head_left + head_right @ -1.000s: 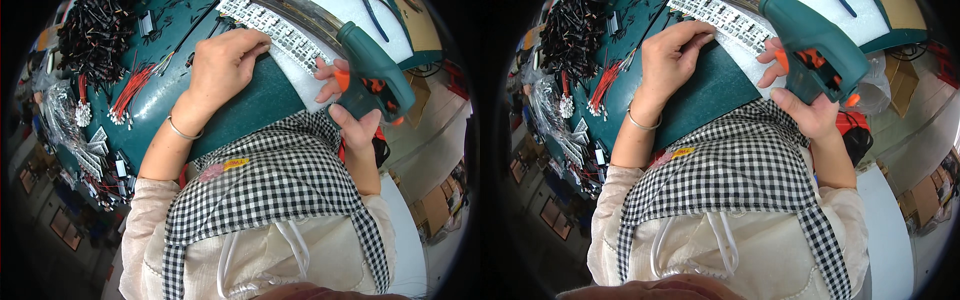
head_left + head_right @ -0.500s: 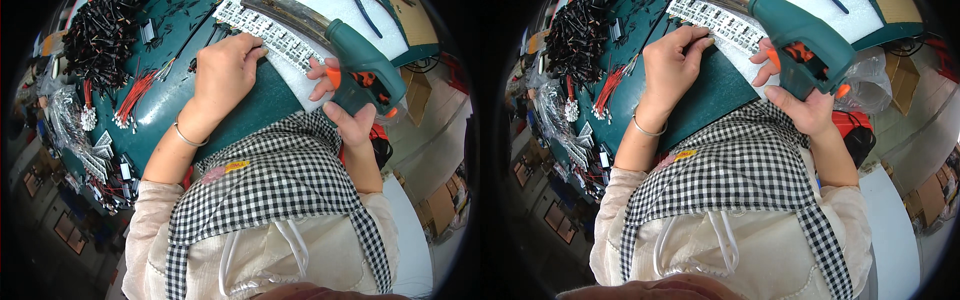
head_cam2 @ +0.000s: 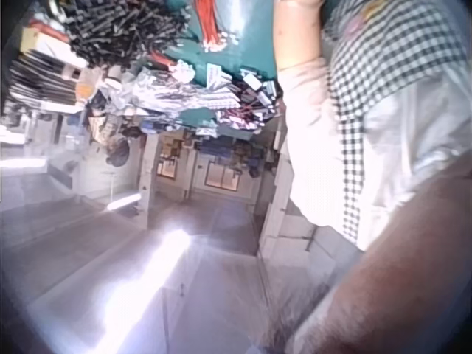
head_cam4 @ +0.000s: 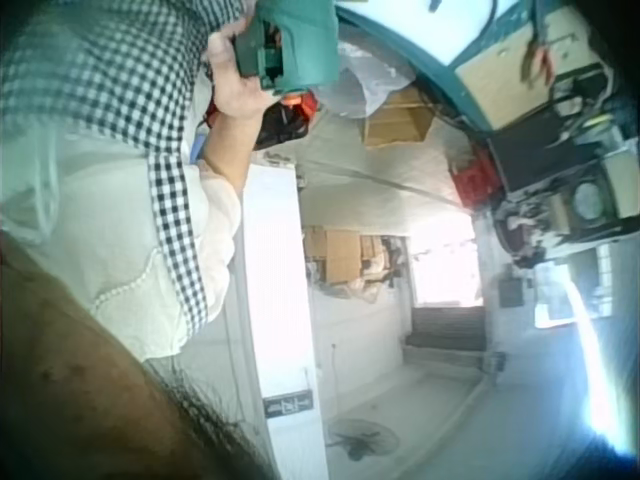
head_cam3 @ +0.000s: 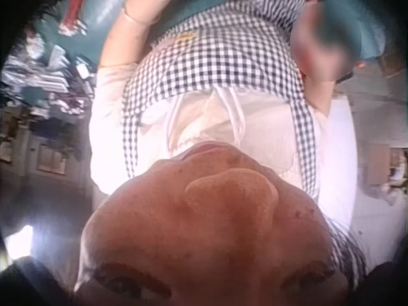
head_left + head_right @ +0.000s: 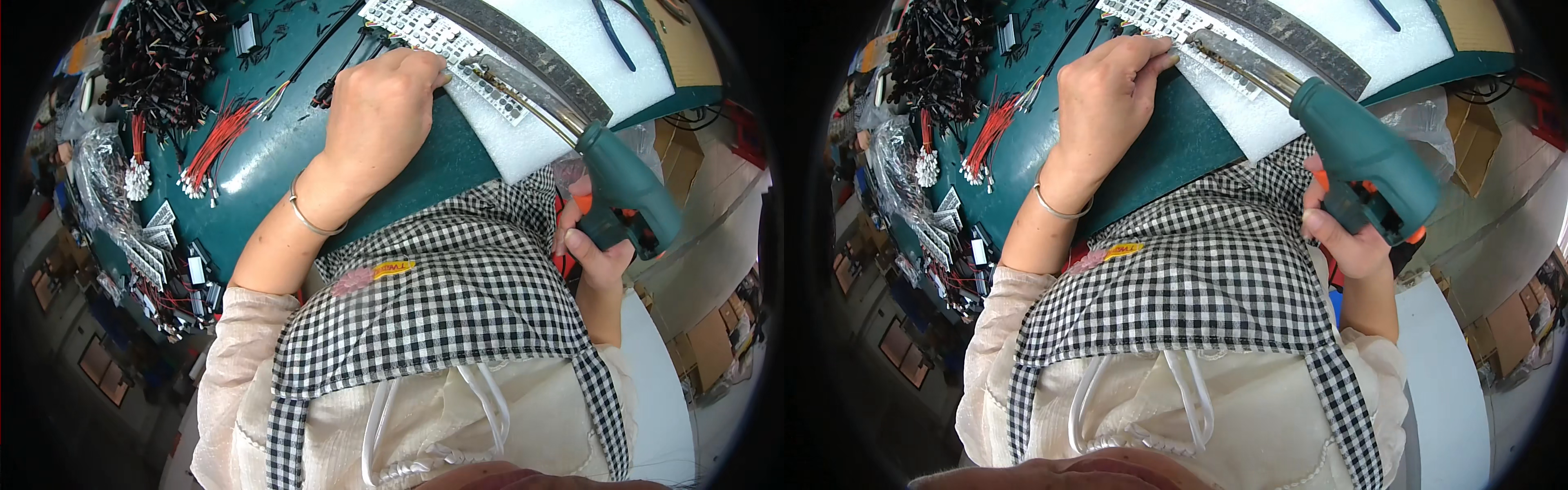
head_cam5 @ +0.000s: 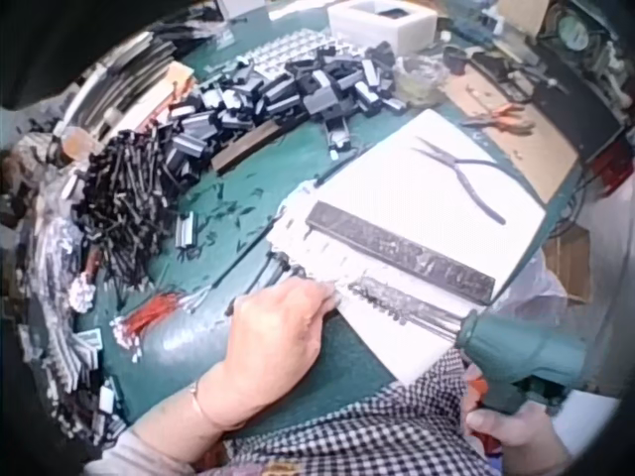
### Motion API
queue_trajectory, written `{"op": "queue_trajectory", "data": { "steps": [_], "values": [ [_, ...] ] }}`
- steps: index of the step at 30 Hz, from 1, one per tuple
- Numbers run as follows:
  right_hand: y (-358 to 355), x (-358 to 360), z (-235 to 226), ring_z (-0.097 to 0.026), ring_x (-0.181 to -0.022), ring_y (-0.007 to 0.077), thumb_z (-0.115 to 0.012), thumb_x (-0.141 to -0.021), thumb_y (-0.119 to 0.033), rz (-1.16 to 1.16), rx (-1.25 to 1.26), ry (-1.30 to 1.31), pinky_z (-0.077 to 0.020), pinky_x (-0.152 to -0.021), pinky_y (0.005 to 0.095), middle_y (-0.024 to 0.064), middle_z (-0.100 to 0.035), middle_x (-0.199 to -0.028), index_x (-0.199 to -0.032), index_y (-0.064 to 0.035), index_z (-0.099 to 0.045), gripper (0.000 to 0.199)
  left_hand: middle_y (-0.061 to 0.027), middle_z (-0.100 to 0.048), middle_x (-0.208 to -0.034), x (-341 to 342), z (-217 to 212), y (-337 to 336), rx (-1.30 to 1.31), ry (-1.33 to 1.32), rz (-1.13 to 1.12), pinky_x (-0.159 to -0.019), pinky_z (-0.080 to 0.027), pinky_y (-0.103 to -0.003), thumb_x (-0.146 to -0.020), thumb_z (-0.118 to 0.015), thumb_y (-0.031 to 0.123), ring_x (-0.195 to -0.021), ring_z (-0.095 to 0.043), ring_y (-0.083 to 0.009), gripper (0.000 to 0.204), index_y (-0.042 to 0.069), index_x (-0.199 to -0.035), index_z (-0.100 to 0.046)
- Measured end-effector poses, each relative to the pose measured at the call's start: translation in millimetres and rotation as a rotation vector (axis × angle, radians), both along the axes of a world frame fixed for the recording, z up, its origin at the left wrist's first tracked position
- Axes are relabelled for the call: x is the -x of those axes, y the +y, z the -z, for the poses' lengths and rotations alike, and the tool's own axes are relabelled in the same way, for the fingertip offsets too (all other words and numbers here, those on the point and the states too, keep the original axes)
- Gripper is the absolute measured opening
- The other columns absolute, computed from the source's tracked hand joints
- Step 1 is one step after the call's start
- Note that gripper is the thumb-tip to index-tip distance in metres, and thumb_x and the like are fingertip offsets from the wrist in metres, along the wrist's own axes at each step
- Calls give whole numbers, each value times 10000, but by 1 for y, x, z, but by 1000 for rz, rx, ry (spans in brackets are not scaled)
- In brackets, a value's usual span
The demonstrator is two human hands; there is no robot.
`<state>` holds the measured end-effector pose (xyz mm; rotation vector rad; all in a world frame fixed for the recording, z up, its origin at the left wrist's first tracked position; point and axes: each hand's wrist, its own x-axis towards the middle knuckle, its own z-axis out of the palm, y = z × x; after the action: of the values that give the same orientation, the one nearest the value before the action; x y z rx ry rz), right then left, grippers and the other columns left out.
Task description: The person uses a soldering iron to attach wires to a circuit board. They repeatedly pick up wire ends, position them on the board, and apply heat to secure the connections.
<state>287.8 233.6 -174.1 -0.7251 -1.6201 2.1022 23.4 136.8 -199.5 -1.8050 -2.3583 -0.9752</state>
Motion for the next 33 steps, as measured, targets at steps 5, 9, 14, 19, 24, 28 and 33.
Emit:
{"op": "queue_trajectory", "data": {
  "steps": [5,9,14,19,24,28,33],
  "values": [
    [-3,1,5,-547,-574,116,-636,-777,34,-12,-10,0,-447,-542,234,96,-585,-729,-1144,75,-509,390,-112,-607,-658,-2,2,2,-66,-4,5,-520,-504,-377,-728,-608,-8,-590,-618,-280,54,39,-745,-630],
    [-5,3,7,-561,-588,122,-626,-777,52,-1,-48,-28,-454,-546,240,102,-594,-754,-1136,77,-519,375,-118,-607,-661,-3,1,3,-72,1,2,-522,-502,-387,-725,-612,-5,-596,-617,-289,48,37,-745,-626],
    [-5,9,2,-567,-621,123,-634,-779,72,1,-38,-67,-459,-561,246,87,-610,-783,-1072,63,-569,301,-97,-665,-719,-2,0,2,-21,60,-11,-528,-510,-332,-761,-728,70,-605,-646,-260,85,48,-828,-680],
    [-1,-7,19,-575,-660,121,-662,-769,91,-100,-270,-110,-462,-578,253,54,-629,-813,-994,27,-616,238,-90,-655,-707,-4,0,2,15,97,-22,-517,-499,-338,-759,-720,65,-595,-635,-261,80,49,-817,-668],
    [1,-5,19,-567,-622,130,-643,-760,87,-108,-252,-51,-466,-566,252,83,-620,-809,-1055,48,-577,305,-86,-652,-702,-4,0,2,22,104,-17,-514,-495,-342,-755,-717,59,-595,-633,-261,75,50,-805,-662],
    [3,5,2,-528,-512,141,-638,-758,2,71,-29,6,-462,-474,248,110,-559,-700,-1212,117,-428,513,-82,-653,-700,-5,0,2,24,105,-12,-509,-492,-341,-755,-717,60,-592,-631,-260,73,51,-804,-663],
    [11,8,0,-548,-542,130,-649,-758,15,98,63,146,-461,-482,233,136,-588,-793,-1187,145,-453,489,-81,-653,-695,-4,1,2,12,103,-12,-507,-491,-337,-757,-717,65,-588,-631,-258,67,54,-805,-671]
  ]
}}
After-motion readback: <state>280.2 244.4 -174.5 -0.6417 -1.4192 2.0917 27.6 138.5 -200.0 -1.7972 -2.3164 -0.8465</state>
